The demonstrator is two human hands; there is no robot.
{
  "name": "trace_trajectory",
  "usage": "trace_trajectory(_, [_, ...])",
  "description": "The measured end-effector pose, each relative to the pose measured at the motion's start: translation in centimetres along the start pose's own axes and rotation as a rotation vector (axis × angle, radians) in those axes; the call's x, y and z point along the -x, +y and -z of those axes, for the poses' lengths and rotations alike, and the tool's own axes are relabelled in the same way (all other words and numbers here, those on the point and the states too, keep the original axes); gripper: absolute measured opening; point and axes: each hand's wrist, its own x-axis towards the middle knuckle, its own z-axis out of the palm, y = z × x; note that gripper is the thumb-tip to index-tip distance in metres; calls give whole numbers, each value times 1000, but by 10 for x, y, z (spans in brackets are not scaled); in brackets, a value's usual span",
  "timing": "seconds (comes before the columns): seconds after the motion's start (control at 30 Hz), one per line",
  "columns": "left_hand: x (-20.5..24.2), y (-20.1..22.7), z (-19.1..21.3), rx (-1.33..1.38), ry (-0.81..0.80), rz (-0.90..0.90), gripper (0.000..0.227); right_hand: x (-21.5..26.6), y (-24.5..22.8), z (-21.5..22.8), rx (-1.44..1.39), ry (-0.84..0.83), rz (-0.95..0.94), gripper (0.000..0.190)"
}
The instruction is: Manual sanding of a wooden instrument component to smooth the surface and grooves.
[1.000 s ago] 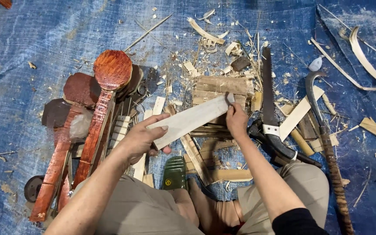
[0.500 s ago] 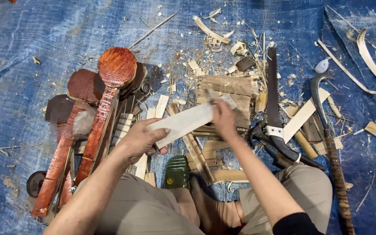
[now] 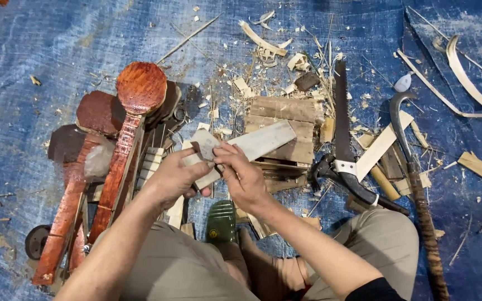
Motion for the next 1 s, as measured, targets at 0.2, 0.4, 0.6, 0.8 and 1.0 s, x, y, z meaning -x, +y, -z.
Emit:
trace_trajectory(0.2, [1, -10, 8, -33, -12, -21, 43, -37, 122, 42, 191, 288, 304, 14])
trace_trajectory(0.4, [-3, -12, 4, 12, -24, -12, 43, -57, 207, 121, 596, 385, -362, 26])
trace_trajectory(0.6, [-10, -12, 5, 45, -12, 1, 41, -29, 82, 47, 442, 396, -332, 23])
trace_trajectory(0.8, [-5, -16, 5, 54, 14, -8, 33, 19, -15, -18, 71, 270, 135, 19])
trace_trajectory(1.0, [-6, -14, 10, 45, -22, -1, 42, -12, 138, 69, 274, 432, -267, 24])
